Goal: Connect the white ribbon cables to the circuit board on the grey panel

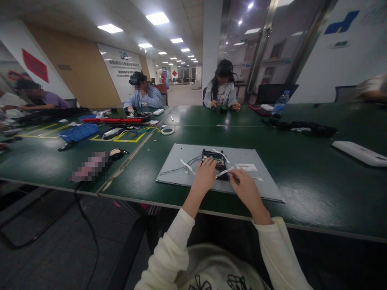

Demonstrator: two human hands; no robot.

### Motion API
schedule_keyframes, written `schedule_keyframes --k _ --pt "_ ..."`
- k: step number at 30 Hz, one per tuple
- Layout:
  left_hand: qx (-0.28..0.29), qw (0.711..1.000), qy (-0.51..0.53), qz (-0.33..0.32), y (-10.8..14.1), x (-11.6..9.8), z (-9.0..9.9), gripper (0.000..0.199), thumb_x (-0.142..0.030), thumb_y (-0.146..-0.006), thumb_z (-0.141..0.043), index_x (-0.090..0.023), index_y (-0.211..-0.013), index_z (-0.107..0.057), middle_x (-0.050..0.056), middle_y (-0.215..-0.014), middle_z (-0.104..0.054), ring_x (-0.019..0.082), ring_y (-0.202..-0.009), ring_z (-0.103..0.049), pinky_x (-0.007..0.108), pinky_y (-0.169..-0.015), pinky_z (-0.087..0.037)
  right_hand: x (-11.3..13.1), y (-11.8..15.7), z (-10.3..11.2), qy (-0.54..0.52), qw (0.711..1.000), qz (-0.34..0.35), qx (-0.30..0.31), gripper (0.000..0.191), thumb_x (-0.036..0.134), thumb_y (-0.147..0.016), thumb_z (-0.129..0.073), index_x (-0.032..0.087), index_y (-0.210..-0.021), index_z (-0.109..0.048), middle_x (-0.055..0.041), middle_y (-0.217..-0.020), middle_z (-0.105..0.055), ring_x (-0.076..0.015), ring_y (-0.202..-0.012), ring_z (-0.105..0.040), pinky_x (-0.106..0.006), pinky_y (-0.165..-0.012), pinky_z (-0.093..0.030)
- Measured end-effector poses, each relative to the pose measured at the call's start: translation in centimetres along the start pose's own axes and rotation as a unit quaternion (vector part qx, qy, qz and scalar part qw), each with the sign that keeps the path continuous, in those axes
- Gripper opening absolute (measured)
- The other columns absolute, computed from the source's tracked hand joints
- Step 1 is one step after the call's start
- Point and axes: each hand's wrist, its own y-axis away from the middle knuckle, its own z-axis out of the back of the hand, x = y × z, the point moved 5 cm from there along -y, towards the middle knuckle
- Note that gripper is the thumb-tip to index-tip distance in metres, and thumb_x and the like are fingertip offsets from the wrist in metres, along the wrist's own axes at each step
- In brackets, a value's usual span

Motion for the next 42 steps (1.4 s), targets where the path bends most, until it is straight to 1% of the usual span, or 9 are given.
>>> schedule_keyframes --k 7,10,14,17,21,25,29,36,42 --pt "0.001 1.000 0.015 0.013 0.1 0.2 0.5 0.039 -0.012 -0.088 -0.035 -0.015 -0.125 -0.045 0.009 -0.131 -0.049 0.021 -0.127 -0.037 0.039 -0.104 -0.031 0.4 0.0 -0.1 0.004 1.000 0.009 0.023 0.025 0.020 -0.081 -0.042 0.018 -0.097 -0.061 -0.0071 -0.095 -0.061 -0.0193 -0.088 -0.056 -0.032 -0.082 -0.043" --pt "-0.004 1.000 0.018 0.019 0.2 0.3 0.6 0.037 -0.013 -0.088 -0.034 -0.016 -0.124 -0.045 0.009 -0.130 -0.050 0.021 -0.127 -0.037 0.038 -0.103 -0.031 0.1 0.1 0.0 0.027 1.000 -0.004 0.014 0.026 0.022 -0.083 -0.041 0.018 -0.100 -0.061 -0.0086 -0.099 -0.061 -0.0201 -0.091 -0.056 -0.033 -0.084 -0.043" --pt "-0.008 0.999 0.022 0.022 0.3 0.5 0.6 0.037 -0.014 -0.089 -0.034 -0.017 -0.124 -0.045 0.008 -0.130 -0.050 0.021 -0.127 -0.038 0.039 -0.103 -0.031 -0.8 0.5 0.2 0.157 0.986 -0.056 -0.026 0.037 0.027 -0.085 -0.041 0.011 -0.116 -0.056 -0.0154 -0.115 -0.056 -0.0267 -0.109 -0.049 -0.040 -0.092 -0.039" --pt "-0.006 1.000 0.018 0.023 0.3 0.5 0.5 0.038 -0.014 -0.088 -0.037 -0.017 -0.125 -0.044 0.008 -0.131 -0.050 0.021 -0.127 -0.037 0.039 -0.104 -0.031 -1.1 0.9 -0.2 0.255 0.965 -0.064 -0.001 0.042 0.029 -0.089 -0.035 0.013 -0.124 -0.052 -0.0149 -0.129 -0.050 -0.0315 -0.119 -0.041 -0.047 -0.094 -0.037" --pt "-0.001 1.000 0.011 0.020 0.4 0.3 0.3 0.039 -0.016 -0.088 -0.037 -0.016 -0.126 -0.043 0.009 -0.132 -0.048 0.021 -0.128 -0.035 0.039 -0.105 -0.030 -1.1 1.1 -0.6 0.302 0.951 -0.045 0.045 0.046 0.031 -0.092 -0.027 0.015 -0.130 -0.048 -0.0092 -0.137 -0.044 -0.0325 -0.125 -0.035 -0.048 -0.097 -0.034" --pt "-0.003 1.000 0.007 0.029 0.4 0.2 0.0 0.039 -0.017 -0.088 -0.038 -0.016 -0.126 -0.042 0.009 -0.133 -0.047 0.021 -0.129 -0.034 0.040 -0.103 -0.032 -1.7 0.9 -0.8 0.308 0.947 -0.037 0.080 0.048 0.032 -0.093 -0.025 0.015 -0.134 -0.044 -0.0062 -0.140 -0.040 -0.0323 -0.128 -0.031 -0.047 -0.099 -0.033" --pt "-0.004 0.999 0.003 0.035 0.4 0.1 -0.1 0.040 -0.017 -0.087 -0.039 -0.016 -0.126 -0.042 0.009 -0.132 -0.048 0.021 -0.129 -0.033 0.039 -0.103 -0.031 -2.3 0.7 -0.8 0.293 0.951 -0.025 0.099 0.049 0.034 -0.093 -0.024 0.016 -0.135 -0.042 -0.0042 -0.142 -0.037 -0.0318 -0.130 -0.029 -0.046 -0.101 -0.032" --pt "0.003 0.999 -0.006 0.042 0.8 -0.4 0.5 0.039 -0.018 -0.088 -0.037 -0.017 -0.127 -0.042 0.010 -0.132 -0.047 0.022 -0.129 -0.034 0.040 -0.100 -0.034 -2.9 0.9 -0.6 0.249 0.965 0.006 0.083 0.049 0.034 -0.092 -0.028 0.015 -0.134 -0.043 -0.0061 -0.141 -0.039 -0.0326 -0.130 -0.029 -0.049 -0.101 -0.031" --pt "0.003 0.999 -0.019 0.045 0.9 -0.6 0.6 0.036 -0.019 -0.089 -0.036 -0.018 -0.125 -0.042 0.010 -0.131 -0.048 0.023 -0.128 -0.034 0.041 -0.097 -0.037 -3.5 1.0 -0.7 0.222 0.972 0.005 0.075 0.048 0.035 -0.091 -0.031 0.018 -0.134 -0.044 -0.0062 -0.141 -0.039 -0.0313 -0.130 -0.030 -0.049 -0.101 -0.030"
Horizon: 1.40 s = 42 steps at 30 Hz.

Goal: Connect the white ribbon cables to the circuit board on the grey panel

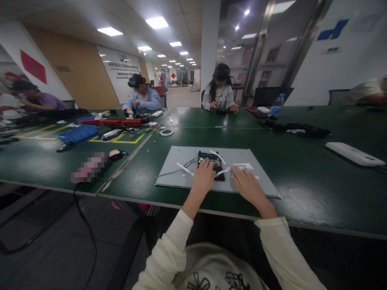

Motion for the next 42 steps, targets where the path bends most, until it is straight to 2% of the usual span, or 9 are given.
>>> schedule_keyframes --k 5,9,12,16,22,28,34,38,42 --pt "0.009 1.000 -0.015 0.001 -1.0 0.0 0.8 0.028 -0.024 -0.092 -0.030 -0.018 -0.110 -0.051 0.011 -0.111 -0.059 0.025 -0.114 -0.047 0.049 -0.095 -0.035 -1.2 -1.8 0.3 -0.045 0.997 0.023 0.053 0.043 0.033 -0.087 -0.040 0.018 -0.126 -0.052 -0.0089 -0.135 -0.047 -0.0279 -0.124 -0.041 -0.042 -0.099 -0.034" --pt "0.032 0.999 -0.038 0.019 -3.5 -0.2 1.4 0.025 -0.022 -0.091 -0.032 -0.015 -0.103 -0.052 0.012 -0.102 -0.060 0.025 -0.102 -0.053 0.050 -0.094 -0.033 -1.5 -5.8 1.7 -0.085 0.991 0.021 0.101 0.035 0.026 -0.085 -0.040 0.016 -0.108 -0.064 -0.0111 -0.111 -0.064 -0.0231 -0.101 -0.058 -0.033 -0.089 -0.040" --pt "0.024 0.999 -0.041 0.014 -6.1 -0.4 1.0 0.025 -0.014 -0.087 -0.034 -0.014 -0.105 -0.052 0.013 -0.106 -0.057 0.023 -0.104 -0.052 0.043 -0.092 -0.036 -1.0 -9.2 2.5 -0.095 0.993 -0.028 0.064 0.033 0.025 -0.083 -0.042 0.015 -0.101 -0.068 -0.0117 -0.104 -0.066 -0.0239 -0.097 -0.060 -0.031 -0.084 -0.041" --pt "0.015 0.999 -0.025 0.016 -8.7 0.0 -0.6 0.025 -0.012 -0.086 -0.035 -0.014 -0.104 -0.053 0.012 -0.106 -0.056 0.022 -0.102 -0.053 0.035 -0.086 -0.041 -0.2 -11.6 1.2 -0.142 0.987 -0.075 0.023 0.029 0.026 -0.080 -0.046 0.015 -0.091 -0.070 -0.0091 -0.094 -0.069 -0.0227 -0.090 -0.062 -0.028 -0.076 -0.042" --pt "0.035 0.999 0.015 0.016 -9.1 1.0 -2.5 0.026 -0.013 -0.086 -0.036 -0.013 -0.106 -0.053 0.012 -0.108 -0.056 0.020 -0.101 -0.054 0.031 -0.085 -0.043 -0.4 -11.9 -1.2 -0.174 0.980 -0.094 0.003 0.028 0.036 -0.080 -0.050 0.015 -0.081 -0.070 -0.0081 -0.082 -0.069 -0.0198 -0.078 -0.062 -0.025 -0.066 -0.041" --pt "0.034 0.997 0.025 0.057 -8.9 1.4 -3.0 0.026 -0.019 -0.088 -0.036 -0.015 -0.109 -0.051 0.011 -0.109 -0.056 0.020 -0.095 -0.059 0.030 -0.079 -0.047 -0.6 -11.9 -1.6 -0.169 0.981 -0.098 -0.002 0.026 0.039 -0.077 -0.055 0.016 -0.071 -0.066 -0.0071 -0.075 -0.068 -0.0181 -0.072 -0.061 -0.024 -0.062 -0.040" --pt "0.030 0.998 0.017 0.050 -8.8 1.1 -2.7 0.027 -0.017 -0.089 -0.035 -0.015 -0.111 -0.049 0.012 -0.110 -0.055 0.019 -0.099 -0.058 0.029 -0.081 -0.047 -0.6 -11.9 -1.6 -0.197 0.975 -0.097 -0.022 0.022 0.036 -0.077 -0.053 0.017 -0.069 -0.062 -0.0056 -0.072 -0.067 -0.0168 -0.069 -0.060 -0.025 -0.061 -0.040" --pt "0.037 0.997 0.007 0.064 -8.7 1.1 -2.5 0.029 -0.017 -0.088 -0.035 -0.014 -0.115 -0.046 0.013 -0.110 -0.056 0.020 -0.099 -0.058 0.030 -0.082 -0.047 -0.9 -12.0 -1.4 -0.279 0.951 -0.122 -0.050 0.022 0.037 -0.074 -0.053 0.017 -0.073 -0.062 -0.0046 -0.071 -0.066 -0.0173 -0.069 -0.060 -0.027 -0.065 -0.041" --pt "0.024 0.997 0.005 0.074 -8.6 1.1 -2.3 0.034 -0.016 -0.088 -0.034 -0.014 -0.122 -0.041 0.014 -0.114 -0.054 0.021 -0.101 -0.057 0.030 -0.083 -0.047 -1.0 -11.9 -1.1 -0.420 0.893 -0.149 -0.066 0.029 0.044 -0.071 -0.055 0.015 -0.075 -0.061 -0.0049 -0.069 -0.065 -0.0166 -0.066 -0.061 -0.027 -0.063 -0.043"
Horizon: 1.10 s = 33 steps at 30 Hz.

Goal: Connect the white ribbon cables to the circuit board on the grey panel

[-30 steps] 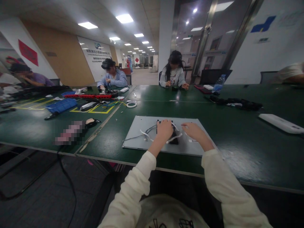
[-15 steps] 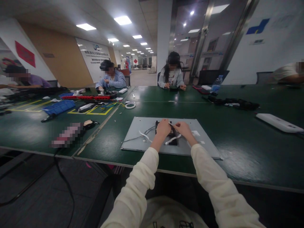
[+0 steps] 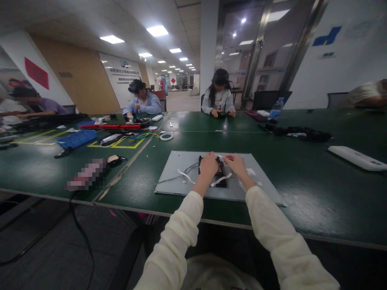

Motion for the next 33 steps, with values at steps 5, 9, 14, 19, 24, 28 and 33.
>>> schedule_keyframes --k 5,9,14,19,24,28,33 --pt "-0.028 1.000 0.004 0.014 0.2 0.0 0.1 0.044 -0.018 -0.087 -0.035 -0.011 -0.131 -0.032 0.017 -0.121 -0.048 0.023 -0.102 -0.056 0.033 -0.085 -0.046 0.1 0.7 0.0 -0.158 0.985 -0.074 0.016 0.035 0.046 -0.065 -0.061 0.016 -0.083 -0.062 -0.0076 -0.080 -0.068 -0.0177 -0.076 -0.063 -0.022 -0.055 -0.040" --pt "-0.055 0.998 0.015 0.024 0.3 0.2 0.0 0.047 -0.019 -0.085 -0.038 -0.011 -0.132 -0.031 0.018 -0.128 -0.043 0.023 -0.106 -0.054 0.032 -0.087 -0.045 -0.5 1.1 -0.1 -0.220 0.967 -0.123 0.029 0.031 0.040 -0.064 -0.064 0.016 -0.085 -0.063 -0.0094 -0.086 -0.069 -0.0180 -0.082 -0.064 -0.019 -0.051 -0.038" --pt "-0.072 0.997 0.026 0.019 0.3 0.3 -0.1 0.047 -0.019 -0.086 -0.039 -0.009 -0.131 -0.032 0.018 -0.133 -0.041 0.023 -0.113 -0.049 0.032 -0.091 -0.042 -0.7 1.4 -0.2 -0.241 0.957 -0.158 0.036 0.022 0.031 -0.065 -0.065 0.016 -0.081 -0.064 -0.0091 -0.082 -0.069 -0.0166 -0.078 -0.064 -0.017 -0.046 -0.036" --pt "-0.075 0.997 0.030 0.016 0.3 0.3 -0.2 0.045 -0.017 -0.085 -0.039 -0.011 -0.130 -0.034 0.016 -0.127 -0.046 0.022 -0.113 -0.049 0.032 -0.092 -0.041 -0.2 1.5 -0.4 -0.246 0.952 -0.170 0.066 0.016 0.025 -0.069 -0.064 0.015 -0.081 -0.065 -0.0089 -0.081 -0.069 -0.0144 -0.074 -0.064 -0.017 -0.047 -0.039" --pt "-0.083 0.996 0.021 0.019 0.2 0.3 -0.4 0.040 -0.016 -0.086 -0.037 -0.009 -0.125 -0.039 0.016 -0.124 -0.049 0.022 -0.111 -0.051 0.030 -0.090 -0.041 -0.6 1.8 -0.7 -0.251 0.944 -0.206 0.066 0.008 0.018 -0.070 -0.064 0.013 -0.075 -0.065 -0.0073 -0.073 -0.068 -0.0105 -0.063 -0.062 -0.015 -0.046 -0.039" --pt "-0.080 0.997 0.015 0.016 0.1 0.3 -0.5 0.036 -0.015 -0.087 -0.034 -0.010 -0.122 -0.041 0.015 -0.121 -0.051 0.020 -0.109 -0.052 0.030 -0.090 -0.041 -0.6 2.0 -0.8 -0.265 0.939 -0.209 0.070 0.004 0.014 -0.071 -0.063 0.011 -0.070 -0.065 -0.0065 -0.067 -0.067 -0.0073 -0.054 -0.057 -0.014 -0.047 -0.041" --pt "-0.077 0.997 0.019 0.013 0.2 0.3 -0.3 0.037 -0.014 -0.086 -0.034 -0.010 -0.122 -0.042 0.014 -0.118 -0.053 0.021 -0.107 -0.052 0.031 -0.088 -0.042 0.1 1.7 -0.7 -0.302 0.933 -0.187 0.065 0.004 0.015 -0.071 -0.063 0.013 -0.073 -0.065 -0.0046 -0.070 -0.067 -0.0076 -0.061 -0.060 -0.014 -0.055 -0.046"
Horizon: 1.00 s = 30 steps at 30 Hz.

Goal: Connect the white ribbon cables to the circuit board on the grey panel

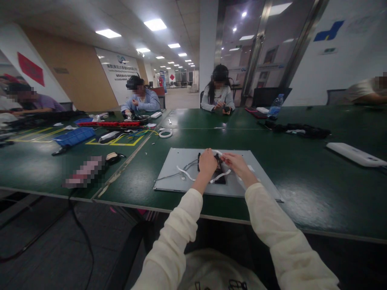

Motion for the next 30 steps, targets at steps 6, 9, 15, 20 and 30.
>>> schedule_keyframes --k 6,9,15,20,30 --pt "-0.011 1.000 0.013 0.002 0.1 -0.1 0.1 0.046 -0.016 -0.085 -0.036 -0.006 -0.130 -0.034 0.018 -0.124 -0.049 0.022 -0.113 -0.049 0.031 -0.092 -0.040 -0.5 -0.3 0.0 0.076 0.997 0.007 0.003 0.006 0.016 -0.072 -0.061 0.012 -0.074 -0.065 -0.0053 -0.067 -0.067 -0.0072 -0.053 -0.057 -0.015 -0.049 -0.043" --pt "-0.006 1.000 0.008 0.004 0.0 0.0 -0.1 0.046 -0.016 -0.086 -0.035 -0.006 -0.130 -0.034 0.019 -0.132 -0.043 0.023 -0.119 -0.045 0.031 -0.096 -0.037 -0.9 -0.5 0.1 0.114 0.993 0.008 -0.014 0.006 0.014 -0.072 -0.059 0.012 -0.070 -0.064 -0.0054 -0.065 -0.067 -0.0081 -0.053 -0.057 -0.015 -0.048 -0.044" --pt "0.009 1.000 -0.011 0.014 0.1 0.2 -0.4 0.043 -0.015 -0.086 -0.035 -0.007 -0.129 -0.038 0.019 -0.139 -0.036 0.023 -0.124 -0.040 0.034 -0.100 -0.035 -1.5 -1.0 0.5 0.140 0.989 0.008 -0.041 0.005 0.013 -0.071 -0.058 0.013 -0.071 -0.063 -0.0049 -0.063 -0.067 -0.0095 -0.054 -0.060 -0.016 -0.048 -0.044" --pt "0.026 0.998 0.001 -0.051 0.1 -0.2 -0.6 0.041 -0.013 -0.088 -0.031 -0.014 -0.126 -0.045 0.011 -0.132 -0.048 0.019 -0.123 -0.041 0.034 -0.101 -0.034 -1.8 -1.4 0.7 0.157 0.986 0.014 -0.057 0.004 0.011 -0.069 -0.058 0.013 -0.073 -0.060 -0.0038 -0.060 -0.066 -0.0104 -0.054 -0.061 -0.016 -0.047 -0.045" --pt "0.088 0.993 -0.029 -0.072 0.0 -0.2 -1.2 0.030 -0.021 -0.088 -0.034 -0.015 -0.105 -0.058 0.010 -0.109 -0.062 0.022 -0.117 -0.045 0.039 -0.096 -0.034 -1.9 -1.7 0.7 0.185 0.980 0.026 -0.063 0.007 0.012 -0.070 -0.058 0.014 -0.076 -0.057 -0.0043 -0.063 -0.067 -0.0116 -0.057 -0.063 -0.016 -0.048 -0.047"
